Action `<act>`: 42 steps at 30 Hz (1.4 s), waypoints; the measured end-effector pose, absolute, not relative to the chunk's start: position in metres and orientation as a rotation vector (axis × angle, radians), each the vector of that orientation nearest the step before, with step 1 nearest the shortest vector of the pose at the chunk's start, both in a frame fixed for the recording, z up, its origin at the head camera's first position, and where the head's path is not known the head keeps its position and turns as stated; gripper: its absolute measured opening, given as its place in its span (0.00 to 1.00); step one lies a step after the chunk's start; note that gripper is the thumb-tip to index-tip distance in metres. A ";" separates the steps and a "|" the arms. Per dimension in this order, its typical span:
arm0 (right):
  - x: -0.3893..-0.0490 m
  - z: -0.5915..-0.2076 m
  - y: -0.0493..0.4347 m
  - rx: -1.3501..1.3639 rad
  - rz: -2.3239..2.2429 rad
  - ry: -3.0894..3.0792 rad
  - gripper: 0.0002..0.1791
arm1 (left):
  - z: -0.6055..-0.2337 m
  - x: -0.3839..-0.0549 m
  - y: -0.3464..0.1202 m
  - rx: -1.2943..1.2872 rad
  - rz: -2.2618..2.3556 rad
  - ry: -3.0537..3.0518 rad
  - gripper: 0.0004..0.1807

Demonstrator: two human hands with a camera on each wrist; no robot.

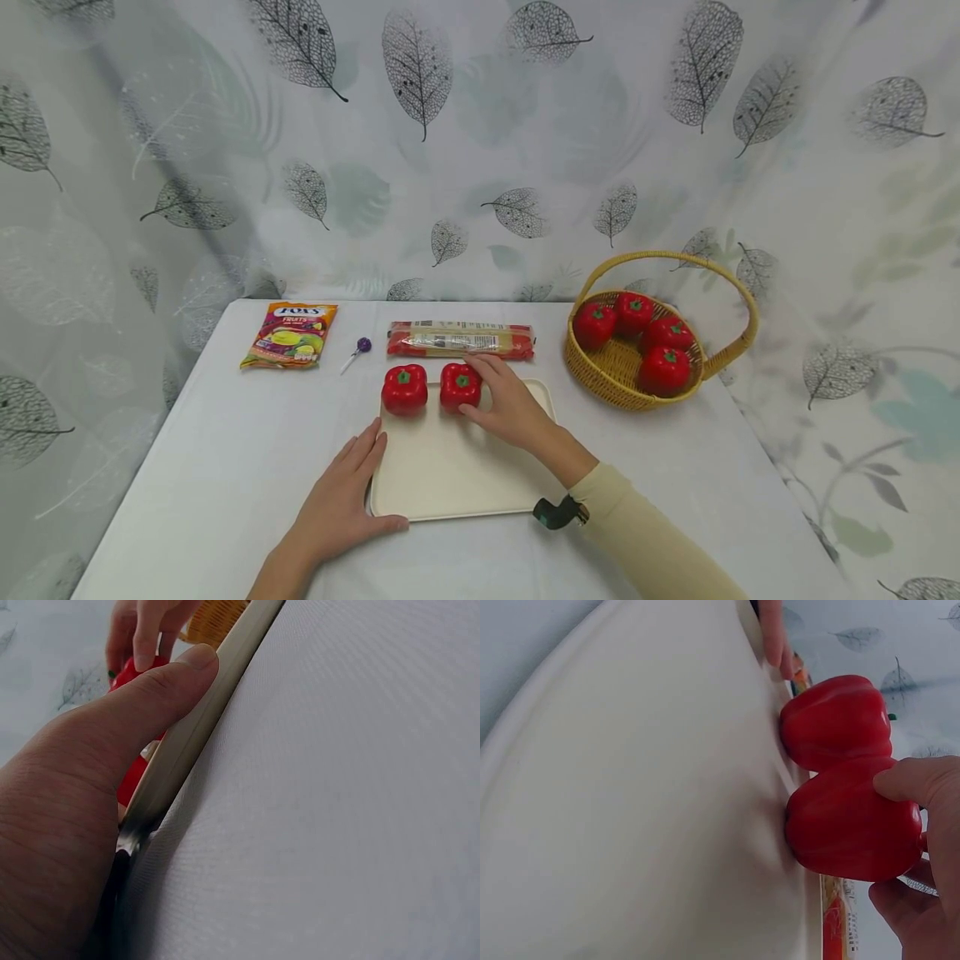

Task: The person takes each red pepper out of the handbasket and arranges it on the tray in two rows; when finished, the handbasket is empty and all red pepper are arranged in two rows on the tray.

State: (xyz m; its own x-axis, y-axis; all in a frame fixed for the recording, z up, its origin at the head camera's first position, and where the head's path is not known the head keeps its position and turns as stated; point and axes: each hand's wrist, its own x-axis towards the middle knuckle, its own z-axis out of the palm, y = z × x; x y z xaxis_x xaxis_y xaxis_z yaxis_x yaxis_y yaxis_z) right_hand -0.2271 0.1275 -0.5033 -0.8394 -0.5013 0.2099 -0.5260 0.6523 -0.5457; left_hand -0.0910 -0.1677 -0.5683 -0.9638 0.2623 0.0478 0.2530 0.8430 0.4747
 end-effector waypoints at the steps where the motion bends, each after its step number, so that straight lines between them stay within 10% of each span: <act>1: -0.227 -0.503 0.128 0.878 0.953 -2.817 0.45 | -0.568 -0.091 -0.168 0.418 0.768 2.997 0.77; 42: -0.229 -0.481 0.177 0.718 0.978 -2.783 0.46 | -0.570 -0.091 -0.168 0.405 0.768 2.992 0.77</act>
